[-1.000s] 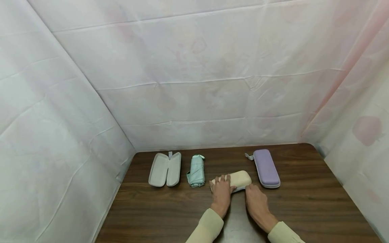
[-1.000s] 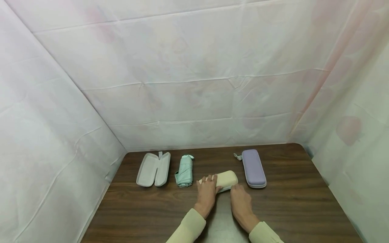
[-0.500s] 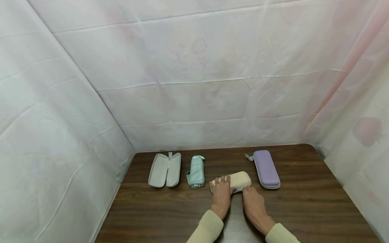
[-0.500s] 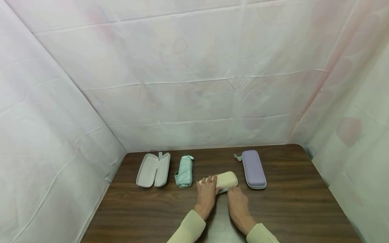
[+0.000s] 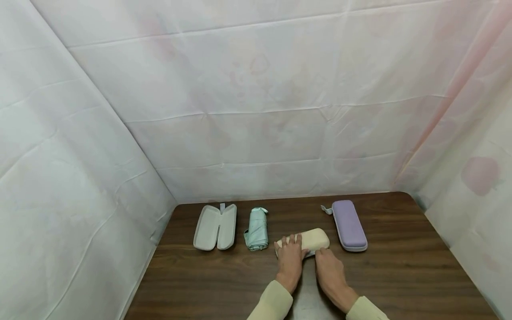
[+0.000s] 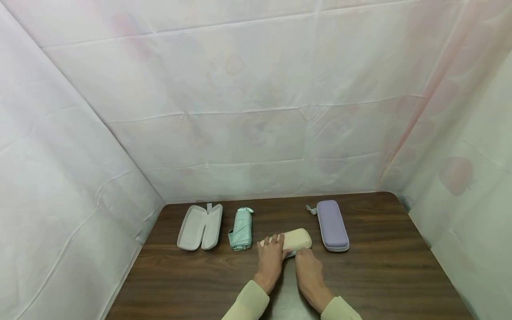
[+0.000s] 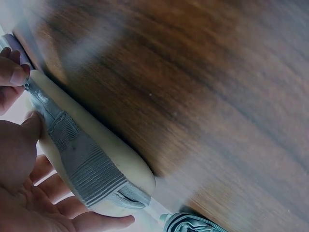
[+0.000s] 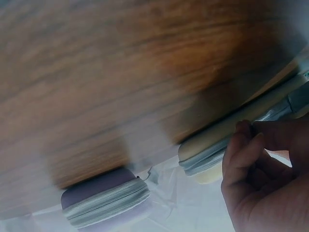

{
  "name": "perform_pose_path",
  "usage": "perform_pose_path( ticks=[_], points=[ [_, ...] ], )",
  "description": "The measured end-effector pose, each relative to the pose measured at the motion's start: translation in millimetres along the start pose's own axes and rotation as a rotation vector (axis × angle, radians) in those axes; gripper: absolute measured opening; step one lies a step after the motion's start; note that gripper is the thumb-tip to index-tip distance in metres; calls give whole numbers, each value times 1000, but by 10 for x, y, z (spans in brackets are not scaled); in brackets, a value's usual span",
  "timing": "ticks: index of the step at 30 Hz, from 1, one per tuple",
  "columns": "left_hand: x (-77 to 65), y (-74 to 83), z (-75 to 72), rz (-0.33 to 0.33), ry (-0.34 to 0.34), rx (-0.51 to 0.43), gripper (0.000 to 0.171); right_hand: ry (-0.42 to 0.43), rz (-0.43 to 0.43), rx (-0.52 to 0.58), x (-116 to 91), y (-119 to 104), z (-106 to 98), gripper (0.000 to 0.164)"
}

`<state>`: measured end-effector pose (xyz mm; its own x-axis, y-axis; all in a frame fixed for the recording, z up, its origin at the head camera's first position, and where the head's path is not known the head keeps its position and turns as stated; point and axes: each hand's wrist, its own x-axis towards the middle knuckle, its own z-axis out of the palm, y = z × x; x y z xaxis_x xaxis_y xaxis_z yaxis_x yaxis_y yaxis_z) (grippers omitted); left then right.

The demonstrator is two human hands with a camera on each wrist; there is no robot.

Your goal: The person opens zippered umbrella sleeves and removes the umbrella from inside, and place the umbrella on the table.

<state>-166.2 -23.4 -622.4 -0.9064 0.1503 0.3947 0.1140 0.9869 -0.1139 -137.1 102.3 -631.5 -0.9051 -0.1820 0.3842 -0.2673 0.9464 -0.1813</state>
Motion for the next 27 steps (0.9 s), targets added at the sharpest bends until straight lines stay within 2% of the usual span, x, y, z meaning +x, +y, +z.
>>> perform_pose_path(
  ticks=[4, 14, 22, 27],
  points=[
    [5, 7, -25, -2, -30, -1, 60, 16, -5, -6, -4, -7, 11, 18],
    [-3, 6, -16, -8, -32, -8, 58, 59, -20, 10, -6, -35, 31, 20],
    [-17, -2, 17, 3, -9, 23, 58, -1, -2, 4, 8, -53, 29, 20],
    [-15, -6, 25, 3, -24, 24, 59, 13, -9, 1, 6, -61, 18, 19]
  ],
)
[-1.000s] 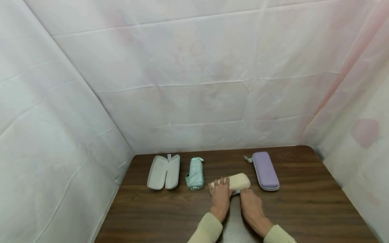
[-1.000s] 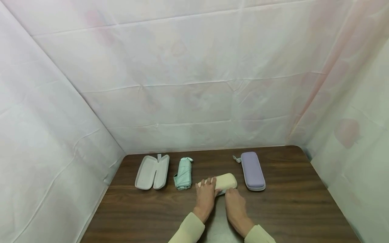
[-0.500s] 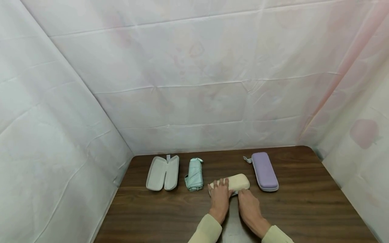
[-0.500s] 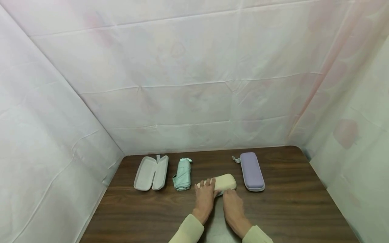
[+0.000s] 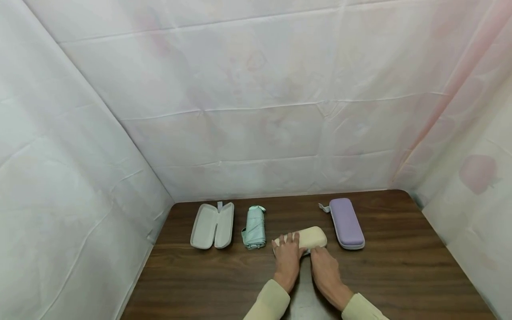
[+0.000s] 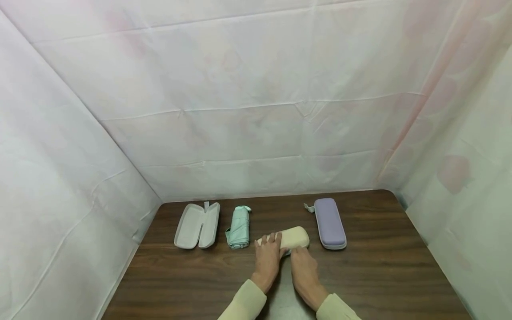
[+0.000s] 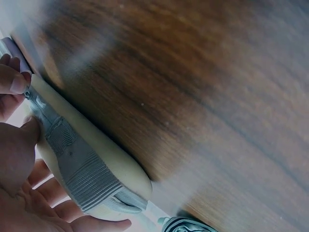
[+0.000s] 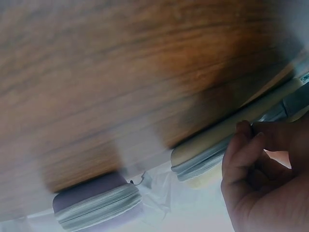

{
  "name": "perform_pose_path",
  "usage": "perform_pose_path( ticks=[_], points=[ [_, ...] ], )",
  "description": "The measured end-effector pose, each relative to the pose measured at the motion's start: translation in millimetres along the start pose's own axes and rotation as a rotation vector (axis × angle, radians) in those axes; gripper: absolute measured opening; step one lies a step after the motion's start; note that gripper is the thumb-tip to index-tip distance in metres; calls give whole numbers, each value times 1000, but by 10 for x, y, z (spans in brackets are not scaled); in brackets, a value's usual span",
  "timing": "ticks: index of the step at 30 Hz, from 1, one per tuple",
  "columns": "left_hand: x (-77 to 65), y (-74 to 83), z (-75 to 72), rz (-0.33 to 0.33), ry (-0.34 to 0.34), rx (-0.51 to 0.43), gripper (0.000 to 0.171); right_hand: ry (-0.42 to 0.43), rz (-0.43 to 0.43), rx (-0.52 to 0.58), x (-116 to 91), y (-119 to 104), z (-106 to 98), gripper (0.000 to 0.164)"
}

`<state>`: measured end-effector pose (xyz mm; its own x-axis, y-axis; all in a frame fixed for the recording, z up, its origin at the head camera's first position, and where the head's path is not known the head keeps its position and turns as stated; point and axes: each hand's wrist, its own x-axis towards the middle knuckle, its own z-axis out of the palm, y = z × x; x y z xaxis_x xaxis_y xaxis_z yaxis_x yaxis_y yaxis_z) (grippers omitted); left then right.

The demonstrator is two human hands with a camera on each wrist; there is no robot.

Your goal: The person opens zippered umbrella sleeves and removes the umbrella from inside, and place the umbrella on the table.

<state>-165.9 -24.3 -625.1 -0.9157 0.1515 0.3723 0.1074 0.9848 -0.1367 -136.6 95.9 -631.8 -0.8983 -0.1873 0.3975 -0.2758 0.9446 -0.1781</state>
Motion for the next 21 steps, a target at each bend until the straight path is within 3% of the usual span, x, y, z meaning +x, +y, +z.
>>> perform_pose_path(
  ticks=[6, 14, 21],
  points=[
    [8, 3, 14, -5, -26, -16, 58, 14, -1, -4, 5, -11, 2, 19],
    [15, -18, 15, 0, -5, -13, 56, 9, 2, -1, 14, -38, 8, 17],
    [3, -5, -1, 2, -15, -20, 55, -32, 19, -8, 9, -57, 6, 16]
  ],
)
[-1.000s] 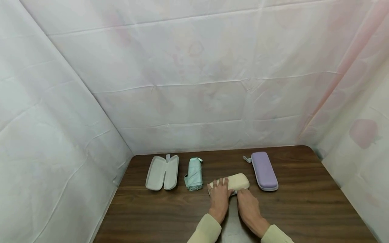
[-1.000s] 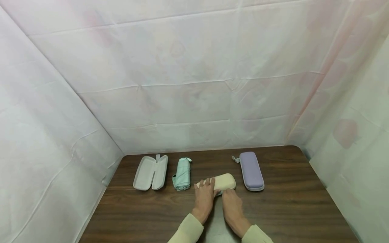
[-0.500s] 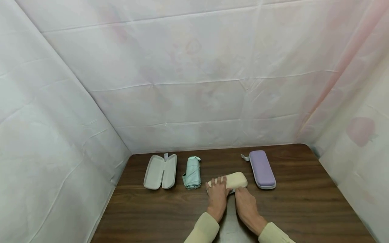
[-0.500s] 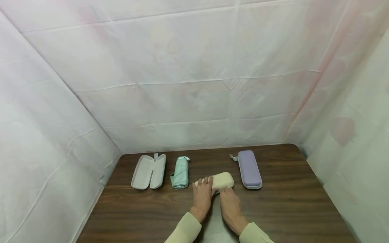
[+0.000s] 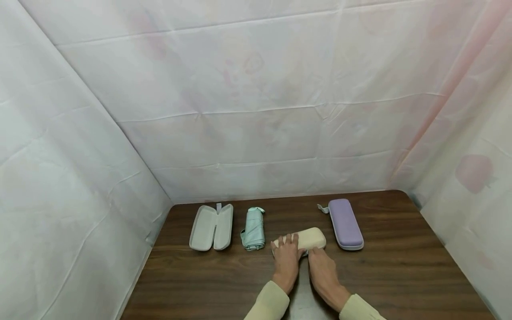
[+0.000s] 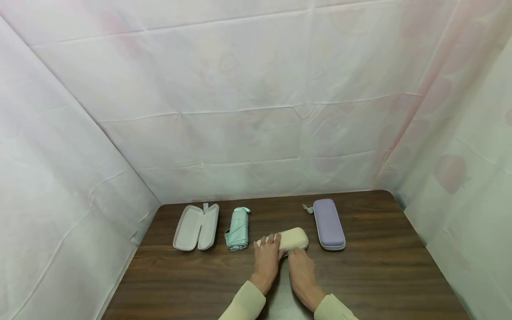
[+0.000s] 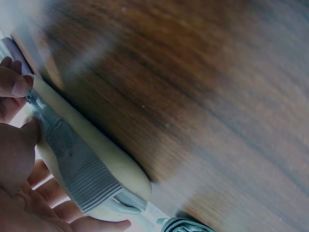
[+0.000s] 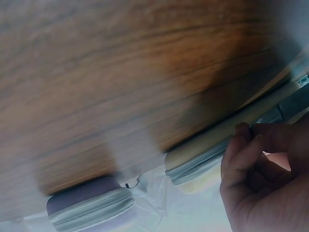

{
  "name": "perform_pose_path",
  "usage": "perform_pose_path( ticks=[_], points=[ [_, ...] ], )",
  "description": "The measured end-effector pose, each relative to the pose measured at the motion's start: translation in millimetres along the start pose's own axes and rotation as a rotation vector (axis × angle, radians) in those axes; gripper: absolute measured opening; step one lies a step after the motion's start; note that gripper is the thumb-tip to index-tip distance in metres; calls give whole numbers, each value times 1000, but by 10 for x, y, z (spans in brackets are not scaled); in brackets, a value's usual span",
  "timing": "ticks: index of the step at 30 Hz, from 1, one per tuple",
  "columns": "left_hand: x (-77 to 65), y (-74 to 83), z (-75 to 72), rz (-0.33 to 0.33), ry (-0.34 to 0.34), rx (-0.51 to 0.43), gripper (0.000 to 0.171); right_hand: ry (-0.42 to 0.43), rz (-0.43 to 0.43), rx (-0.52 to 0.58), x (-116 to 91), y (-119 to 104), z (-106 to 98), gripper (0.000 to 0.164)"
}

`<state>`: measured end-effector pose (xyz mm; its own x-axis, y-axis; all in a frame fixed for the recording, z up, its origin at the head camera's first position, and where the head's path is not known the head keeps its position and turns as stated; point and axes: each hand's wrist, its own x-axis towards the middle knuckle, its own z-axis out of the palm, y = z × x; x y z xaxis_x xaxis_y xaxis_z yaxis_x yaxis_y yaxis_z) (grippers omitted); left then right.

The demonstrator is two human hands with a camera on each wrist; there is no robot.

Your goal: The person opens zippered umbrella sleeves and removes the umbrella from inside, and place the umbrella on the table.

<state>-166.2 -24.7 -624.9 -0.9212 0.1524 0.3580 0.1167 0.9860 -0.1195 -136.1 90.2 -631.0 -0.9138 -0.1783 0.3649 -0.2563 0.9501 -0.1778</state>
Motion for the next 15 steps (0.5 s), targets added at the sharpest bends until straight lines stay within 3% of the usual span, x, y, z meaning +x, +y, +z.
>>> perform_pose_path(
  ticks=[6, 15],
  points=[
    [-16, -6, 0, 0, -35, 3, 58, -50, 30, 21, -4, -26, 11, 15],
    [2, 5, -22, 4, -54, 12, 56, -33, 10, 49, 10, -67, 22, 13]
  ],
)
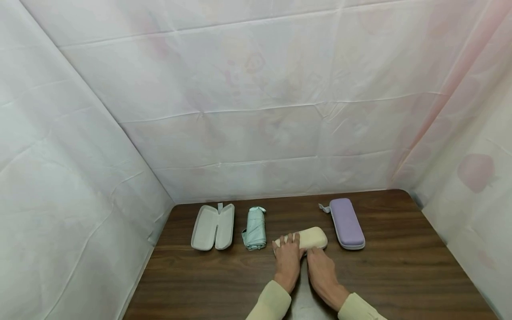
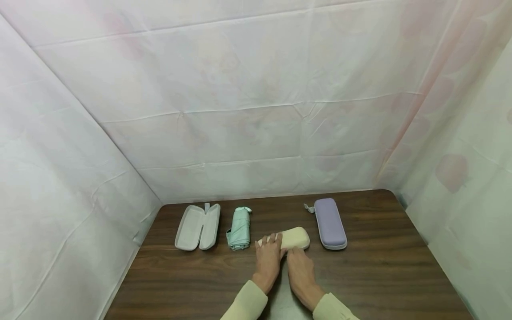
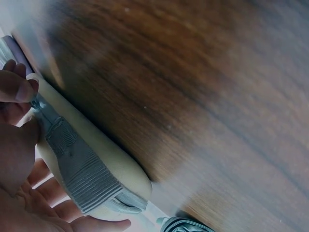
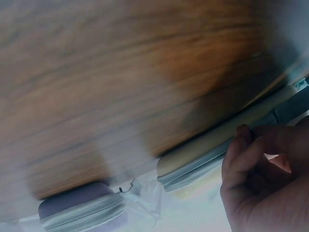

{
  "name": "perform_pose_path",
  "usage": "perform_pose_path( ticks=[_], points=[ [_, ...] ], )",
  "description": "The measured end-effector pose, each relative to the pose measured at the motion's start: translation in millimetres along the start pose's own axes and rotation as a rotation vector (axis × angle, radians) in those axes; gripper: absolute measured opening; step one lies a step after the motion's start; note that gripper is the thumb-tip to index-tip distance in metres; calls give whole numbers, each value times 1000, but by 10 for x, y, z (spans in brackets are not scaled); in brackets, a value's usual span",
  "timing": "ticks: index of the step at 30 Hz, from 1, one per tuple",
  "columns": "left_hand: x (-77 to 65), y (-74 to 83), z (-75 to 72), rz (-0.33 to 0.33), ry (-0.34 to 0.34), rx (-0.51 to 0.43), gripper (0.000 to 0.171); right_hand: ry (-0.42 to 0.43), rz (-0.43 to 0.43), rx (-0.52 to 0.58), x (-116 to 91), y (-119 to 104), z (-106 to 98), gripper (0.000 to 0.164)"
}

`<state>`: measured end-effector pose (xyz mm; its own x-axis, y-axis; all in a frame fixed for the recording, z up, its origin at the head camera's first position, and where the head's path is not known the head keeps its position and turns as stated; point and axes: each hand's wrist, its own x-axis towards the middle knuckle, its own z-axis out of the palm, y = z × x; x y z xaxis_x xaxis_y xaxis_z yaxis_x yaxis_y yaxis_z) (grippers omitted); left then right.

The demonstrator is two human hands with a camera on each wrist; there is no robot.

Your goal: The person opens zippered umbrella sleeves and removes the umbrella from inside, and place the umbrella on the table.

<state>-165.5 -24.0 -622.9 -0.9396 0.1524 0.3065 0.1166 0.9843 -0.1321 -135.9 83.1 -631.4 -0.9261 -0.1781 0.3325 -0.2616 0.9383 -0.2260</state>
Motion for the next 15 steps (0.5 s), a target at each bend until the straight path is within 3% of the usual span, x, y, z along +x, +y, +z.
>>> perform_pose_path(
  ticks=[12, 15],
  points=[
    [8, -19, -19, 13, -5, 0, 55, 0, -3, 41, -16, -53, -9, 11],
    [19, -49, -39, 37, -38, -14, 56, -5, 18, 50, -16, -43, -13, 12]
  ],
)
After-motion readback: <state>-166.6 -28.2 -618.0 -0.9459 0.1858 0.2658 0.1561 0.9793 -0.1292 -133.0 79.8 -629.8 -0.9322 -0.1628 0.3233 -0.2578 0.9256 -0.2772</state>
